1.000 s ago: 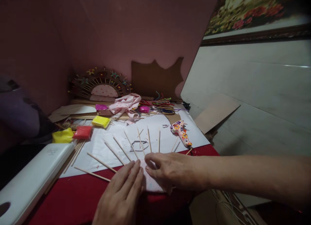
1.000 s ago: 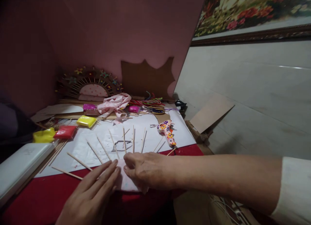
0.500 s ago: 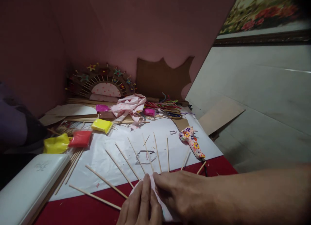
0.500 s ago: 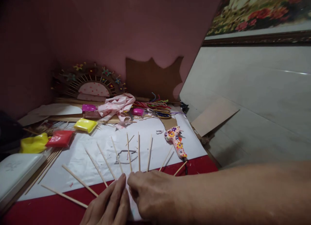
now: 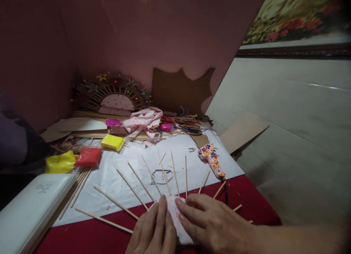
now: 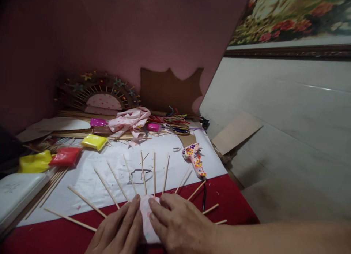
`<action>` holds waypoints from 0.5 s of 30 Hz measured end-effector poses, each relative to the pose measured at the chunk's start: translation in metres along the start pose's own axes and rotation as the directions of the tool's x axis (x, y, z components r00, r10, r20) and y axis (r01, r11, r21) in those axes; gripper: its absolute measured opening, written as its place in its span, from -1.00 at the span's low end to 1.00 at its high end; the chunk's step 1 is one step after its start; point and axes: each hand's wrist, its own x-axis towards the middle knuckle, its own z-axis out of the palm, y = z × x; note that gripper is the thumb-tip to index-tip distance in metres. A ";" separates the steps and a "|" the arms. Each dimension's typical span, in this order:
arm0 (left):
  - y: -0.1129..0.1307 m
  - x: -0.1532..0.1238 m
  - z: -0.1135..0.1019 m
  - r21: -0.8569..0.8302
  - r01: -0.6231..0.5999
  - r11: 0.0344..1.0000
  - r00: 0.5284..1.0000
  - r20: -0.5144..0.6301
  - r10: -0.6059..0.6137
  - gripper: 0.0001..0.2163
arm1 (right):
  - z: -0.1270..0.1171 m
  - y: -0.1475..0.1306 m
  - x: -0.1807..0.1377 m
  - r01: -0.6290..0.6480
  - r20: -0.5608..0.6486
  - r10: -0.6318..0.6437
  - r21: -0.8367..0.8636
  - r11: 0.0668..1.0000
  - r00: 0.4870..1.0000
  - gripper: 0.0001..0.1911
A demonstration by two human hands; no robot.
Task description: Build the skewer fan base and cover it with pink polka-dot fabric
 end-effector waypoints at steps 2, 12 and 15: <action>-0.001 -0.001 0.000 -0.039 -0.014 0.999 1.000 0.006 0.014 -0.77 | 0.004 -0.005 -0.007 0.044 -0.081 -0.053 -0.113 0.993 0.995 -0.77; -0.006 -0.006 0.006 -0.070 -0.091 0.993 0.996 -0.013 0.090 -0.74 | 0.023 -0.004 -0.010 0.099 -0.121 -0.145 -0.324 0.941 0.982 -0.72; -0.005 -0.004 0.005 -0.093 -0.067 0.993 0.998 -0.014 0.066 -0.74 | 0.024 -0.004 -0.010 0.069 -0.046 -0.086 -0.302 0.951 0.995 -0.73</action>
